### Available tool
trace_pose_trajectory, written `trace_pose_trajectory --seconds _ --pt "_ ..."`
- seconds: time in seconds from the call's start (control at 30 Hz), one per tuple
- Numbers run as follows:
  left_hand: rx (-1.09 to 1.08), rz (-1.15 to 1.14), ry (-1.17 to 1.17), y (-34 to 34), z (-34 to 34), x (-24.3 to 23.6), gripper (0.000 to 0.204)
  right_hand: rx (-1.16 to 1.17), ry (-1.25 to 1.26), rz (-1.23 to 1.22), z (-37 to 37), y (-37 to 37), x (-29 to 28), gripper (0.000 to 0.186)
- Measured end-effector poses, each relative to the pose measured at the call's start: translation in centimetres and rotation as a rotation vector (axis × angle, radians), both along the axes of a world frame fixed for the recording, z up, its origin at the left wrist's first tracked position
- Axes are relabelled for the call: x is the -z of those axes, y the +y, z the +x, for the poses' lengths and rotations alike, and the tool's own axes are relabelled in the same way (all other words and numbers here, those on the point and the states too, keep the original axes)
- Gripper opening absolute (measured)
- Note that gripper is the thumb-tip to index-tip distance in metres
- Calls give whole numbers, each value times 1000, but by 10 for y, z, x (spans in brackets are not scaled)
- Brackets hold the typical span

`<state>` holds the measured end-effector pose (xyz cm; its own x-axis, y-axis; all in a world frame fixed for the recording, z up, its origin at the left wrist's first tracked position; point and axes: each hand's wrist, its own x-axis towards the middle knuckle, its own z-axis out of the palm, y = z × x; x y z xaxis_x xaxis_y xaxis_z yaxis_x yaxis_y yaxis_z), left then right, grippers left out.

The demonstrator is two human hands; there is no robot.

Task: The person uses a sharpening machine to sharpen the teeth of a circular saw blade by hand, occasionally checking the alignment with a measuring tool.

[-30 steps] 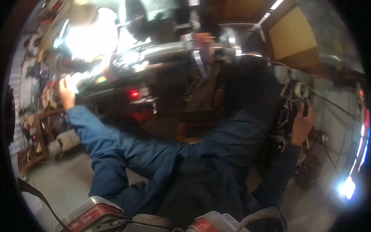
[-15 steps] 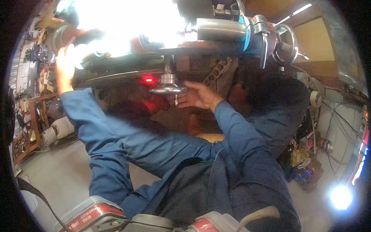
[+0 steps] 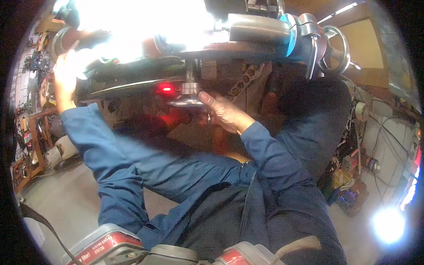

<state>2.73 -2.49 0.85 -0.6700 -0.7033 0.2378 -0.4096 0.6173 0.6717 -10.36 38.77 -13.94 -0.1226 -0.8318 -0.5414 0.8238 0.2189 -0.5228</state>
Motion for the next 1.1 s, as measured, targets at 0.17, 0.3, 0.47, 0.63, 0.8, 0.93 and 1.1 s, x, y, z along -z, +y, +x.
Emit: trace_pose_trajectory --seconds 0.17,0.3,0.47,0.63,0.8,0.93,1.1 --pt "27 -131 0 -2 -1 2 25 -78 367 292 7 -1 2 90" --pt "-33 45 -2 -2 -1 2 27 -11 708 313 17 -8 -19 100" --pt "15 49 86 -3 -2 5 27 -28 899 481 24 -13 -34 111" --pt "-23 27 19 -9 0 6 27 6 915 484 27 -15 -38 105" --pt "-5 37 32 9 -7 -1 28 16 965 513 30 -17 -39 97" --pt "-19 83 39 3 -3 1 28 26 971 512 32 -19 -40 96" --pt "2 6 1 -2 -1 1 28 -2 993 561 33 -21 -45 98"
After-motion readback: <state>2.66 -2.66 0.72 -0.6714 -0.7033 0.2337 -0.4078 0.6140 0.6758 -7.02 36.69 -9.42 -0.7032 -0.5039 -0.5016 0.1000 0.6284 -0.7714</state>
